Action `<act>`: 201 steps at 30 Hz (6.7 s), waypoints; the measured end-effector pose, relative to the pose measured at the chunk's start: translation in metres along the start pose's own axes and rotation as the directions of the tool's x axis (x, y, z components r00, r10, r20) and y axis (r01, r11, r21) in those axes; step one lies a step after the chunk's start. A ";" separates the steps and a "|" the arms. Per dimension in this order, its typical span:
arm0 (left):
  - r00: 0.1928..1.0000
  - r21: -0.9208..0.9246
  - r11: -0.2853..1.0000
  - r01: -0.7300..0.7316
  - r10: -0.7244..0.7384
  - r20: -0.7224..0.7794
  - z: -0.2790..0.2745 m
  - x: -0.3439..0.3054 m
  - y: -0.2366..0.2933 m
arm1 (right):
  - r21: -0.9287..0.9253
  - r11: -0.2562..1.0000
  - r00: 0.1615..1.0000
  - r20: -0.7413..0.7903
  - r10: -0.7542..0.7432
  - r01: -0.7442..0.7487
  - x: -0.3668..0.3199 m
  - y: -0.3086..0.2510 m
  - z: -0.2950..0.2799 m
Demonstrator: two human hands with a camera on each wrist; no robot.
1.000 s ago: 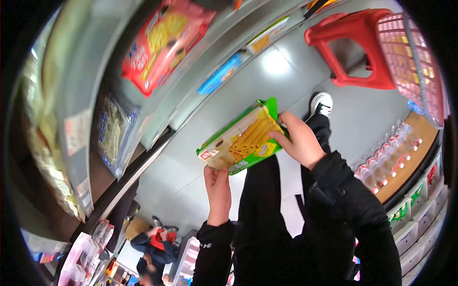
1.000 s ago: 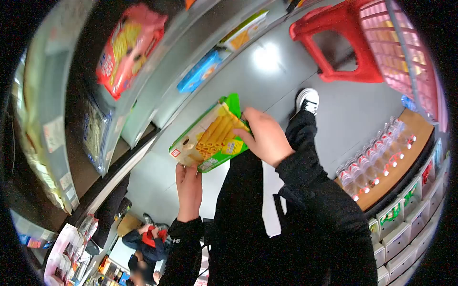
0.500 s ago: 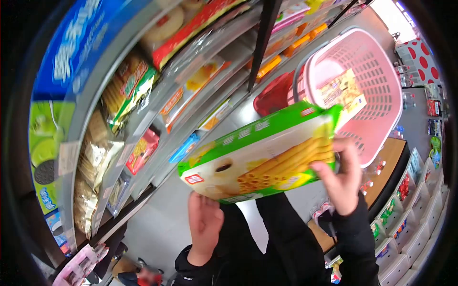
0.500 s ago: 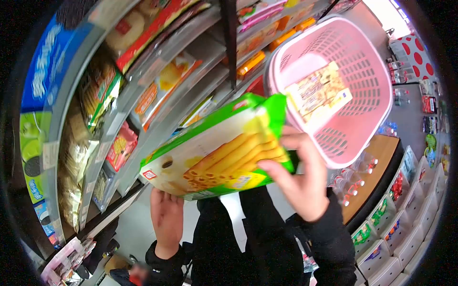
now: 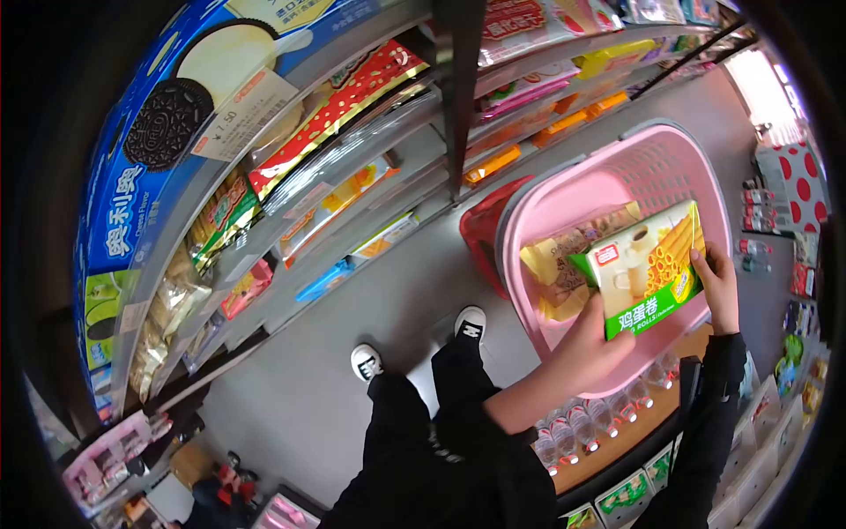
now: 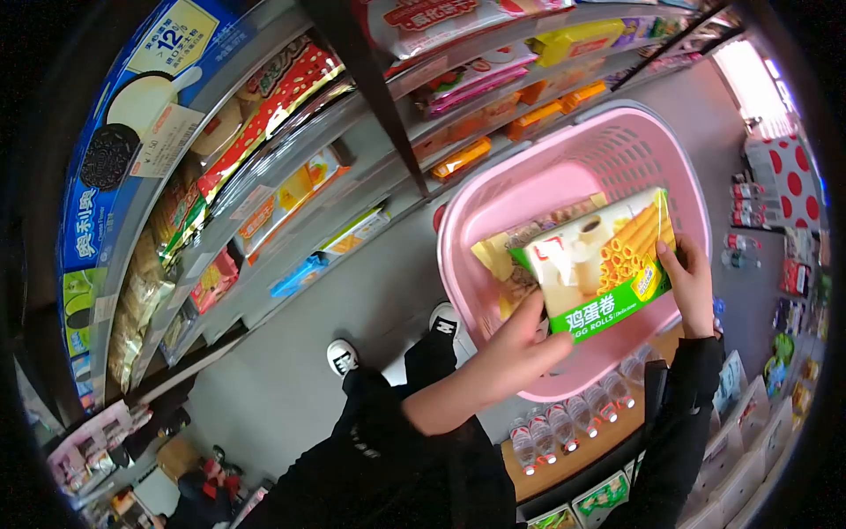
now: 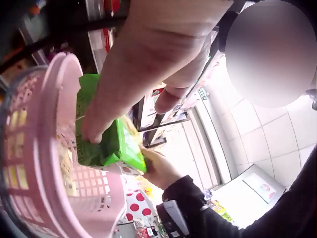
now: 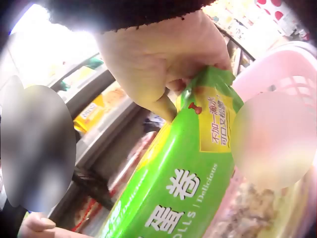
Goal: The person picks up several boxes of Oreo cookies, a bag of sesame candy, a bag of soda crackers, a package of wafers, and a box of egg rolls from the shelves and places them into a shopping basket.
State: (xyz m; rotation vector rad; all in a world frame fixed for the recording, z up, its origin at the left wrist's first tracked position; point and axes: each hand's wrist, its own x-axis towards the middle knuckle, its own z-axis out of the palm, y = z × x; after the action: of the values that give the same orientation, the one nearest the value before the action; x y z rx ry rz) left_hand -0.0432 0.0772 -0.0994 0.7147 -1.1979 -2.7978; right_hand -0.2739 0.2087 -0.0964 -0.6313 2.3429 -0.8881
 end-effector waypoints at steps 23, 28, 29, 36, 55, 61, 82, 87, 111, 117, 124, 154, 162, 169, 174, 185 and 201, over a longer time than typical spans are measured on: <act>0.847 0.343 0.939 -0.021 0.199 -0.493 -0.005 0.037 -0.043 | -0.319 0.916 0.970 0.097 -0.221 0.241 0.014 0.014 0.041; 0.887 0.403 0.875 -0.269 0.388 -0.250 -0.009 -0.012 0.006 | -0.141 0.947 0.954 0.120 -0.275 0.290 -0.051 -0.078 0.064; 0.933 0.309 0.904 -0.297 0.343 -0.105 -0.015 -0.026 0.016 | -0.069 0.946 0.943 0.129 -0.306 0.316 -0.064 -0.091 0.069; 0.955 0.307 0.940 -0.151 0.219 -0.200 -0.103 -0.133 0.018 | 0.035 0.899 0.855 0.293 -0.428 0.437 -0.132 -0.146 0.133; 0.450 -0.002 0.972 0.236 -0.111 -0.886 -0.492 -0.383 -0.069 | 0.239 0.958 0.841 0.475 -0.260 0.160 -0.189 -0.117 0.563; 0.234 0.104 0.952 0.288 0.035 -0.972 -0.594 -0.419 -0.069 | 0.370 0.915 0.794 0.501 -0.344 0.163 -0.206 -0.147 0.677; 0.697 0.588 -0.377 0.716 0.441 -0.566 -0.760 -0.517 -0.084 | 0.379 0.884 0.908 0.202 -0.368 0.274 -0.197 -0.240 0.921; 0.131 0.114 0.983 0.143 0.095 -0.987 -0.692 -0.460 -0.076 | 0.461 0.858 0.921 0.184 -0.342 0.227 -0.203 -0.235 0.882; 0.469 -0.006 0.983 -0.182 0.082 -0.879 -0.309 -0.322 -0.119 | 0.404 0.892 0.918 0.238 -0.318 0.204 -0.202 -0.087 0.450; 0.582 0.092 0.969 -0.227 0.211 -0.786 -0.224 -0.258 -0.065 | 0.489 0.854 0.932 0.193 -0.307 0.180 -0.167 -0.120 0.314; 0.768 0.363 0.824 -0.435 0.550 -0.328 -0.120 -0.185 0.002 | 0.495 0.833 0.963 -0.033 -0.266 0.247 -0.144 -0.144 0.153; 0.969 0.833 0.553 0.021 0.195 -0.154 0.009 -0.006 -0.021 | 0.248 0.968 0.990 0.138 -0.012 -0.022 0.008 0.020 0.025; 0.967 0.688 0.722 -0.080 0.223 -0.121 -0.002 -0.006 -0.023 | 0.118 0.993 0.994 0.105 -0.039 0.027 0.006 0.030 0.026; 0.923 0.692 0.705 -0.155 0.354 -0.154 0.009 -0.030 -0.019 | 0.014 0.986 0.986 -0.029 -0.163 0.164 -0.005 0.041 0.026; 0.881 0.616 0.733 -0.290 0.455 -0.127 0.000 -0.060 -0.008 | -0.204 0.943 0.947 -0.131 -0.292 0.263 -0.041 -0.026 0.048; 0.839 0.587 0.781 -0.214 0.455 -0.300 -0.124 -0.169 -0.011 | -0.086 0.865 0.869 0.097 -0.486 0.493 -0.154 -0.156 0.187; 0.672 0.473 0.881 -0.011 0.357 -0.649 -0.294 -0.392 -0.022 | 0.259 0.853 0.683 0.513 -0.520 0.454 -0.273 -0.216 0.437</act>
State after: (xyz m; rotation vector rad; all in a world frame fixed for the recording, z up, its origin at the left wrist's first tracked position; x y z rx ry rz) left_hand 0.4331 -0.0340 -0.1333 1.4404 -1.5607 -1.7323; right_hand 0.2542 0.0304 -0.1305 -1.3177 1.5830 -0.8820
